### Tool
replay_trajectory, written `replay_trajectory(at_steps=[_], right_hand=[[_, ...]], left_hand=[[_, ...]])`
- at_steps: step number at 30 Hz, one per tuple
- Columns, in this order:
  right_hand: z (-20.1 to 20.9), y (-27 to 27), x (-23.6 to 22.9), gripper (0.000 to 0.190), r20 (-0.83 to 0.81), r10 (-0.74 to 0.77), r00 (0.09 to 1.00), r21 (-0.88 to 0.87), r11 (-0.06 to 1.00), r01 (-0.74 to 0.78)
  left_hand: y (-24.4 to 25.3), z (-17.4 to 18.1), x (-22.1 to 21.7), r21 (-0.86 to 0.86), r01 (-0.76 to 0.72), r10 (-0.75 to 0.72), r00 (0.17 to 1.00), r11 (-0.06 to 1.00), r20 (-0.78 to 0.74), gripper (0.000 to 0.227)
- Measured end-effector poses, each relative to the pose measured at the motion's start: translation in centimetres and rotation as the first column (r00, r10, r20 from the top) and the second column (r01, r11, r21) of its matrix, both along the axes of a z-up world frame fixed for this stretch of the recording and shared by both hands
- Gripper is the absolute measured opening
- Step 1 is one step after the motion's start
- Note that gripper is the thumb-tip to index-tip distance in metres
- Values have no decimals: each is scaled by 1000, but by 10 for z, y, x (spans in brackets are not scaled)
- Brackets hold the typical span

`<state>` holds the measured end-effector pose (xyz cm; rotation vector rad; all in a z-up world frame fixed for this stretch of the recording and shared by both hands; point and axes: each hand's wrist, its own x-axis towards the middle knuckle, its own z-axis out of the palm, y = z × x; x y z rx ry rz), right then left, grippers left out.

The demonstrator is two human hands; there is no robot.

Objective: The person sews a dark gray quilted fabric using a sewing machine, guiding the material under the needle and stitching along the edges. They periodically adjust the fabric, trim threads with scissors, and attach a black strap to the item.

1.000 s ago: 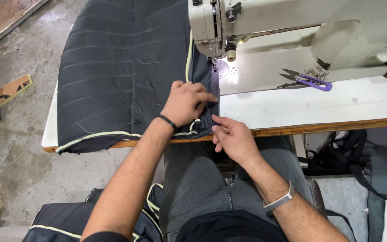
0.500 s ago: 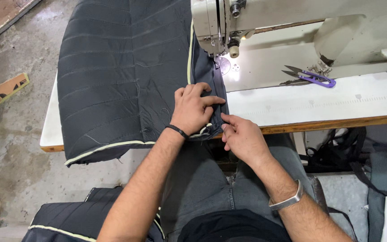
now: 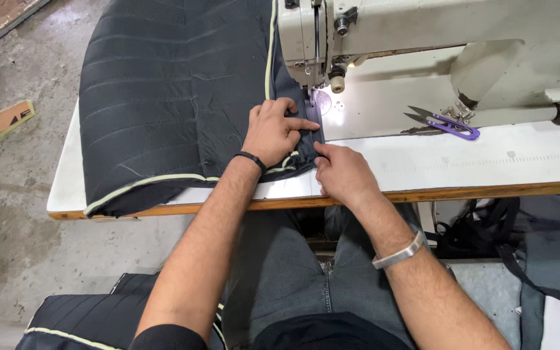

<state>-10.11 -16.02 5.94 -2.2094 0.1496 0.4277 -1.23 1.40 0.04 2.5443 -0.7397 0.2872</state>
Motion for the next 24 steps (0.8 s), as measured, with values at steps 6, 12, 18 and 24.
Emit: replay_trajectory(at_steps=[6,12,18,24], right_hand=[[1,4,22,44,-77,-53,996,21,998,54],[1,6,23,42,-27,-120,992,56,991,121],[-11,8,21,21,102,-177,979,25,984,175],[-19,7,20,22,201,-161,966,-65,982,177]], left_hand=[[10,1,33,-38,22,-23,1000,999,-22,38],[10,6,25,-121,113,-125,987,986,-102,22],[-8,-8,-15,-29,-67,69,995,997,76,24],[-10,-8,-36,-150,-135,151,983,979,103,27]])
